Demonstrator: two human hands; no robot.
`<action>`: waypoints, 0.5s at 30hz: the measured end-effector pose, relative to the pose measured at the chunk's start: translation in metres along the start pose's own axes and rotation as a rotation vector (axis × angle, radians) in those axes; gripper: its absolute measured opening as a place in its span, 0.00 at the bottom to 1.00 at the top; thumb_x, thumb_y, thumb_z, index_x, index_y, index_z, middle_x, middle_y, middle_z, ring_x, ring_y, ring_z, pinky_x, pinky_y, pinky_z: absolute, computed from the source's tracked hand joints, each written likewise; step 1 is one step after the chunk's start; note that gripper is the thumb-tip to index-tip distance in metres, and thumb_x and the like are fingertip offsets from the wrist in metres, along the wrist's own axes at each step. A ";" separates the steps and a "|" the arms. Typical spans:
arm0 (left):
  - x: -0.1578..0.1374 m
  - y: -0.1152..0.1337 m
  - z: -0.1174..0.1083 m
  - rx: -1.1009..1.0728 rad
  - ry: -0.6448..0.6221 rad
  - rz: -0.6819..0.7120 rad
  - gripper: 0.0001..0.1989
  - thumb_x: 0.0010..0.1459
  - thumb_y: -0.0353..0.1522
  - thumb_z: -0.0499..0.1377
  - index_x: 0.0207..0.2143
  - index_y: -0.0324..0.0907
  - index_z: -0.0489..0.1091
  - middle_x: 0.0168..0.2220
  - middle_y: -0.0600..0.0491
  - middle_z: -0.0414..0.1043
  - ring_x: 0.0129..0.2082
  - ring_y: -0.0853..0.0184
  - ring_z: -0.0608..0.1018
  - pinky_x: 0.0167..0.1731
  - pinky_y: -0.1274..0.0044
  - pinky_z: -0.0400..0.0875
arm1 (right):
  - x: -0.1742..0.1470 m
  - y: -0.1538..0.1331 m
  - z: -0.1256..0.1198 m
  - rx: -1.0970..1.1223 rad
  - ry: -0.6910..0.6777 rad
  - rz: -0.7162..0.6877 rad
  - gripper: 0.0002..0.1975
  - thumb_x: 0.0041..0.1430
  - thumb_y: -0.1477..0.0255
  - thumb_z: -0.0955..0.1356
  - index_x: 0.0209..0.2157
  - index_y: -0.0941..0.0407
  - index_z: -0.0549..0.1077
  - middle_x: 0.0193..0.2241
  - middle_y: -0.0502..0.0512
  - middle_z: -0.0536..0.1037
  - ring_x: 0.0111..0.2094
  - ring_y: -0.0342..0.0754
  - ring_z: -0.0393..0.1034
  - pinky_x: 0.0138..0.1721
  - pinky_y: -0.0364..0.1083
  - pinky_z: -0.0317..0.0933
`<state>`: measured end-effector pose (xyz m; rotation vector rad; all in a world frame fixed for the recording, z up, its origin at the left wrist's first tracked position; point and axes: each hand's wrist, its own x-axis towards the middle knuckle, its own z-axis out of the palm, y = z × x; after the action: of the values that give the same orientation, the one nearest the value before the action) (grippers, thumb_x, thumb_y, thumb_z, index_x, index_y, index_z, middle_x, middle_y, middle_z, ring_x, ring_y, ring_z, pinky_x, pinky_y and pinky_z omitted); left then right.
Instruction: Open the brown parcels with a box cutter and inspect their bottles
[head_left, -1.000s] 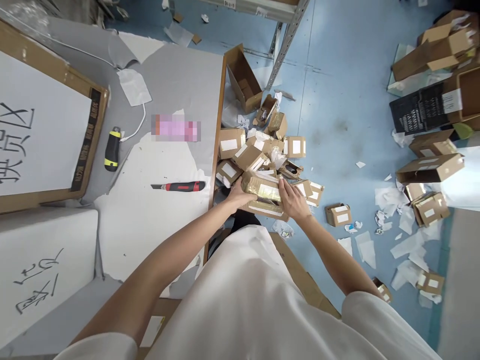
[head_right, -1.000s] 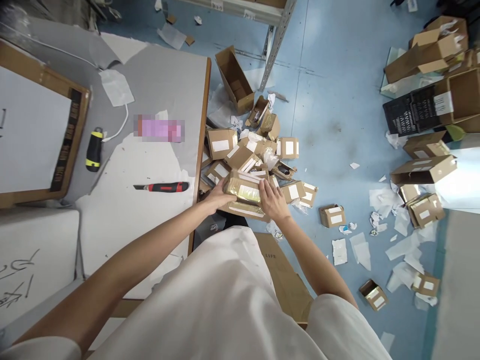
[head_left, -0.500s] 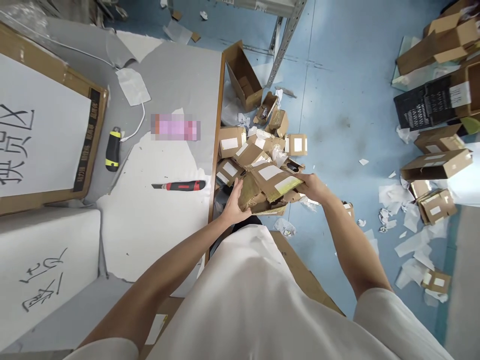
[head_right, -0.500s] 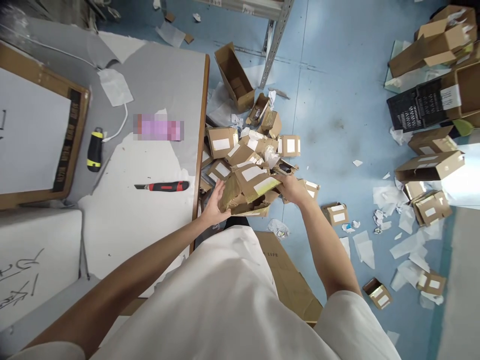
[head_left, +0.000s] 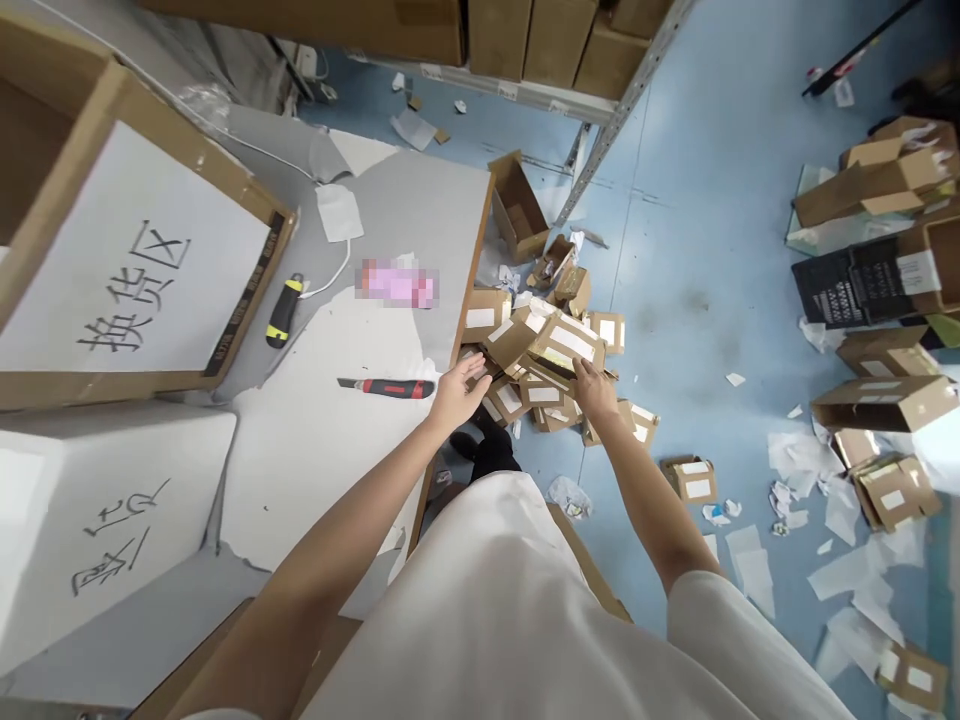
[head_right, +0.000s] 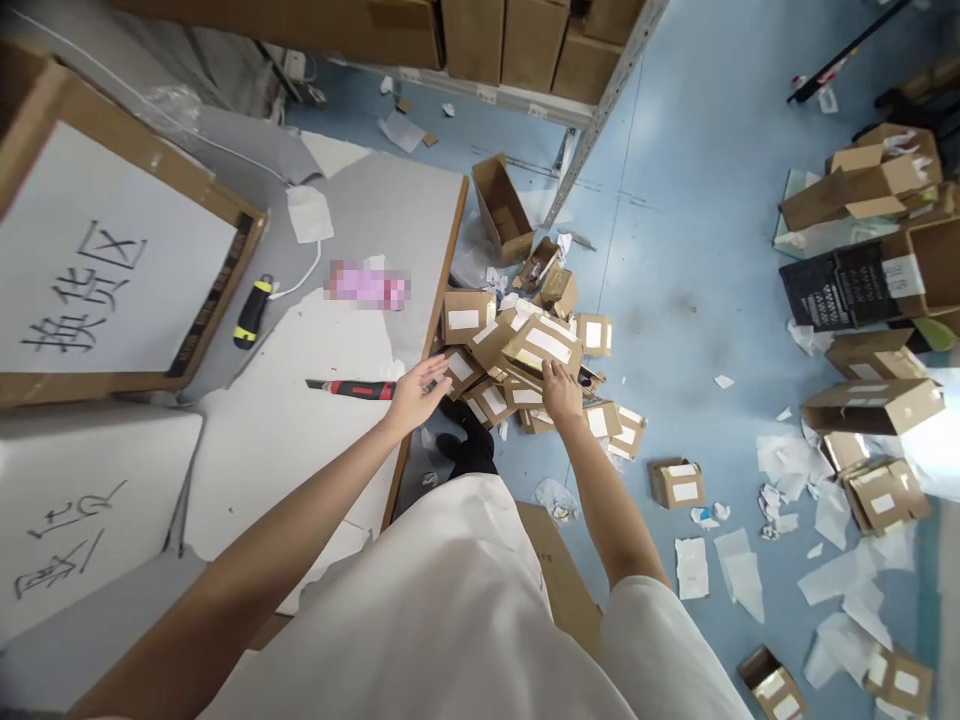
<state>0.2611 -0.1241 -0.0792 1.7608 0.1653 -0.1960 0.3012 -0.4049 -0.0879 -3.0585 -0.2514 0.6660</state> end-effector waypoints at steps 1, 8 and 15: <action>-0.003 0.005 -0.011 -0.006 0.026 -0.003 0.25 0.56 0.38 0.59 0.55 0.39 0.64 0.53 0.41 0.71 0.52 0.60 0.75 0.55 0.66 0.68 | 0.001 -0.005 -0.003 0.008 -0.011 0.003 0.23 0.63 0.76 0.58 0.59 0.59 0.61 0.52 0.66 0.72 0.47 0.55 0.71 0.44 0.49 0.63; -0.101 0.019 -0.106 0.278 0.255 -0.148 0.25 0.57 0.41 0.57 0.54 0.39 0.64 0.51 0.41 0.72 0.47 0.58 0.78 0.43 0.68 0.74 | 0.001 -0.130 -0.035 0.096 -0.072 -0.481 0.19 0.67 0.69 0.56 0.53 0.54 0.70 0.45 0.58 0.78 0.45 0.49 0.73 0.44 0.44 0.63; -0.303 -0.007 -0.113 0.653 0.690 -0.677 0.25 0.57 0.39 0.54 0.55 0.36 0.64 0.51 0.38 0.70 0.51 0.51 0.74 0.51 0.60 0.67 | 0.011 -0.302 -0.048 -0.211 -0.248 -1.076 0.19 0.66 0.70 0.57 0.55 0.54 0.68 0.49 0.61 0.76 0.46 0.52 0.72 0.44 0.47 0.64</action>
<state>-0.0309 -0.0129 0.0032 2.3033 1.3276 -0.1219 0.2842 -0.1036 -0.0383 -2.3792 -1.8386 0.8956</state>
